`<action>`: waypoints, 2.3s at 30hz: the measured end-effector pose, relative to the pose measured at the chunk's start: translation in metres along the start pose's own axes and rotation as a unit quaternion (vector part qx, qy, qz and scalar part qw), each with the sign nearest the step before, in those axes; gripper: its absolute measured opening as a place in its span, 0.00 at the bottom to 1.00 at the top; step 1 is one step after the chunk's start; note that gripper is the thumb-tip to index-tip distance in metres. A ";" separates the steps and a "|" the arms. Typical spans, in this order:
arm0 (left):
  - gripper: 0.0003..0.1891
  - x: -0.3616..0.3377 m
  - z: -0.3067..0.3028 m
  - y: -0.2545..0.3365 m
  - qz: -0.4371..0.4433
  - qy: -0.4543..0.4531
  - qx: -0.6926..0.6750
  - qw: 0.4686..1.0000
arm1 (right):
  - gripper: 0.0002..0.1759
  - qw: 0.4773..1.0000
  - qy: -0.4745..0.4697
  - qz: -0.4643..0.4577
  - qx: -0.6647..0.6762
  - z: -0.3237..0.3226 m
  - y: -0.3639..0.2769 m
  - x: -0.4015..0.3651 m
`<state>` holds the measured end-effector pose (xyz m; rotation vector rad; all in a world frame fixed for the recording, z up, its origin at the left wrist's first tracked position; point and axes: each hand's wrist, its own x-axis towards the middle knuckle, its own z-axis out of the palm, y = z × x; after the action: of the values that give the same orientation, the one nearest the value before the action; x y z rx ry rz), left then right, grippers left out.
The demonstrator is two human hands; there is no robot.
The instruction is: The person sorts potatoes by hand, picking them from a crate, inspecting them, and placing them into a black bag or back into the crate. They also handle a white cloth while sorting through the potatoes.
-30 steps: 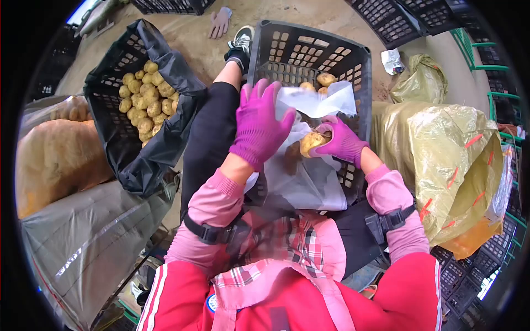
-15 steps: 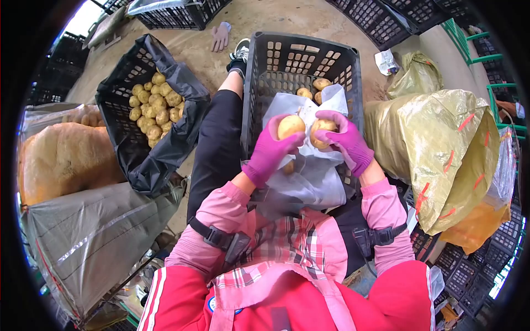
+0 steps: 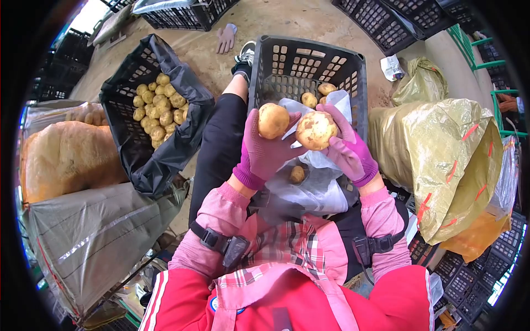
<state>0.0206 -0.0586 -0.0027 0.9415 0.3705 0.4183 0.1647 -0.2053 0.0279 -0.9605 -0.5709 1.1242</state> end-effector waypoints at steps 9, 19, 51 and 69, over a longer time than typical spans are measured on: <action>0.29 -0.003 -0.003 -0.015 0.030 0.013 0.000 0.999 | 0.29 0.951 0.118 0.056 -0.281 0.011 0.005 0.010; 0.37 -0.005 0.002 -0.014 -0.083 0.005 -0.176 0.981 | 0.23 0.961 0.171 0.082 -0.202 -0.004 0.021 0.007; 0.25 -0.006 -0.054 0.038 -0.054 0.087 0.030 0.994 | 0.41 0.746 -0.300 0.343 -0.486 -0.074 0.134 0.060; 0.29 -0.016 -0.027 0.014 -0.237 -0.141 0.094 0.957 | 0.28 0.877 0.038 -0.041 -0.477 0.037 0.026 0.004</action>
<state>-0.0085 -0.0398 -0.0035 1.0429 0.3650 -0.1943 0.1242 -0.1857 0.0230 -1.7919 -1.1356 0.6841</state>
